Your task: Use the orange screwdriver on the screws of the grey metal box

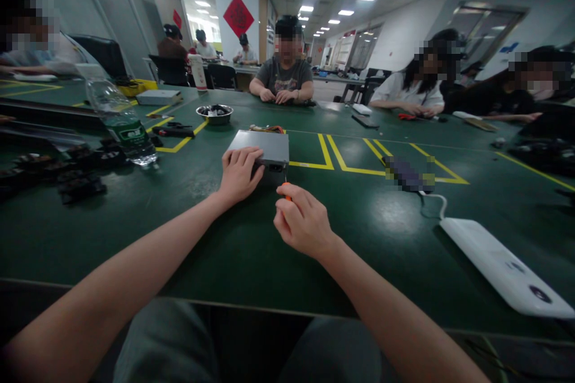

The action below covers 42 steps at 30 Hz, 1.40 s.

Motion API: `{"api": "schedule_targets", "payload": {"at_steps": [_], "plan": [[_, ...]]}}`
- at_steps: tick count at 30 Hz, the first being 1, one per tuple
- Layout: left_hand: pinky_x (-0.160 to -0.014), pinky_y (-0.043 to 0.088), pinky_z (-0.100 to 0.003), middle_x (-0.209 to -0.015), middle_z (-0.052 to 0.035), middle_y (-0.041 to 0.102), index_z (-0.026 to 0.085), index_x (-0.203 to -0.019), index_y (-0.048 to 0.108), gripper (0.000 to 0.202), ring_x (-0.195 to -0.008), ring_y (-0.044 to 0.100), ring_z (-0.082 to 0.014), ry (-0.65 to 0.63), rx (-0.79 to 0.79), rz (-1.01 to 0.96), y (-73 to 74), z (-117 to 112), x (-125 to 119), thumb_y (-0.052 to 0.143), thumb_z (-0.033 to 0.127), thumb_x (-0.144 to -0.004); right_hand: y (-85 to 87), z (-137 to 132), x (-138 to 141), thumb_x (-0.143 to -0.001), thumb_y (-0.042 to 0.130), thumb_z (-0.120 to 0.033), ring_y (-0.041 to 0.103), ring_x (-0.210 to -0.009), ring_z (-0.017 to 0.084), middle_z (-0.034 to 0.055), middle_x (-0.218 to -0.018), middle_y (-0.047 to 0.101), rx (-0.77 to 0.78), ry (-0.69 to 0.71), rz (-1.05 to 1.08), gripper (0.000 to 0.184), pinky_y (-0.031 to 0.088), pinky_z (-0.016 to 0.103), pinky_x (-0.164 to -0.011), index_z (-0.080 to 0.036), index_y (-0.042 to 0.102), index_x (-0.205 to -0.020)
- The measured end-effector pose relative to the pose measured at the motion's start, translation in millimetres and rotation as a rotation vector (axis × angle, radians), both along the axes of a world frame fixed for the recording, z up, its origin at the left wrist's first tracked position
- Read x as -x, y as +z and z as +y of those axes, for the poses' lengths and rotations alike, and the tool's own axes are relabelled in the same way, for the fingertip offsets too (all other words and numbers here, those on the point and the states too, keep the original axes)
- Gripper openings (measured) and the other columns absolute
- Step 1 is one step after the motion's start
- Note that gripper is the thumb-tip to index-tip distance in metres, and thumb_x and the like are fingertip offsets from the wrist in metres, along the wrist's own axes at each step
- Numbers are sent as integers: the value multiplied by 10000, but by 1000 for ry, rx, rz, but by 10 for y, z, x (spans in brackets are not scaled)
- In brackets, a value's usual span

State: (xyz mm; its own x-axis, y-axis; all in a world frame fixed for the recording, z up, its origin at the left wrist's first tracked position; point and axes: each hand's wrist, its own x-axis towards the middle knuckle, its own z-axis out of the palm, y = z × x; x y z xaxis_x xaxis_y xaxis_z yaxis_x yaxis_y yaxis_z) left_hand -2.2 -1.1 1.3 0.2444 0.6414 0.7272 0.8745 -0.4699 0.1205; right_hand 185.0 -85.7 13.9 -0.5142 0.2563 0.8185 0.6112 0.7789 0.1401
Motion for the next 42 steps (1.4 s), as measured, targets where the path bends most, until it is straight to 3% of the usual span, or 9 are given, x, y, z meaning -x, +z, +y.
{"api": "schedule_targets", "payload": {"at_steps": [4,9,12,18,24,27,32,36,42], "plan": [[-1014,213,-415,-1255,-57,511,222,-1172,471,316,-1178,402,-227,-2,2,-1,-5,3,-3,402,315,-877,62,-22,0,-747,593,-167,546,-880,191,45,-908,594,-58,-79,12,180,490,364,-748,-216,462,-861],[-1016,208,-426,-1257,-62,510,227,-1179,470,321,-1182,400,-232,-10,17,-12,6,-8,-6,405,307,-874,26,-28,6,-763,533,-111,532,-921,194,98,-999,545,-92,-101,11,296,499,343,-720,-200,445,-1030],[-1015,210,-423,-1259,-60,509,226,-1176,472,318,-1180,403,-228,-7,19,-7,15,-16,-2,403,306,-875,1,-38,34,-744,504,-67,537,-944,186,107,-998,537,-16,-32,1,329,510,318,-732,-177,443,-1048],[-1013,213,-419,-1256,-59,510,221,-1170,474,320,-1176,404,-228,3,9,7,12,-12,-2,411,317,-871,73,-70,38,-751,497,-111,572,-882,162,41,-922,597,114,11,37,176,471,380,-854,-209,527,-894],[-1011,217,-422,-1252,-61,513,226,-1167,473,323,-1175,406,-231,2,13,-4,4,1,-7,425,330,-865,123,-93,-34,-787,507,-159,568,-803,153,56,-922,599,62,-208,87,179,468,280,-673,-203,540,-957],[-1013,216,-421,-1255,-56,513,231,-1163,474,313,-1177,405,-229,10,13,-2,4,2,-6,423,325,-869,99,-104,-5,-769,495,-139,570,-800,143,68,-944,574,89,-183,93,218,473,249,-638,-187,497,-982],[-1009,219,-422,-1249,-57,516,231,-1158,474,309,-1173,409,-232,17,17,-10,12,-5,-13,424,324,-867,108,-116,37,-721,515,-135,565,-820,175,71,-878,563,142,-126,49,118,483,308,-702,-185,482,-823],[-1004,220,-426,-1240,-59,525,231,-1156,474,308,-1170,412,-233,2,16,-19,15,-9,-17,433,315,-862,134,-106,2,-776,515,-215,563,-773,154,56,-863,556,205,-178,61,56,471,273,-645,-188,491,-818],[-1002,223,-425,-1238,-60,523,231,-1153,475,309,-1163,417,-232,3,5,-18,7,-2,-15,440,317,-859,109,-126,56,-779,486,-160,550,-735,145,52,-838,587,140,-201,-48,58,441,266,-619,-175,487,-835]]}}
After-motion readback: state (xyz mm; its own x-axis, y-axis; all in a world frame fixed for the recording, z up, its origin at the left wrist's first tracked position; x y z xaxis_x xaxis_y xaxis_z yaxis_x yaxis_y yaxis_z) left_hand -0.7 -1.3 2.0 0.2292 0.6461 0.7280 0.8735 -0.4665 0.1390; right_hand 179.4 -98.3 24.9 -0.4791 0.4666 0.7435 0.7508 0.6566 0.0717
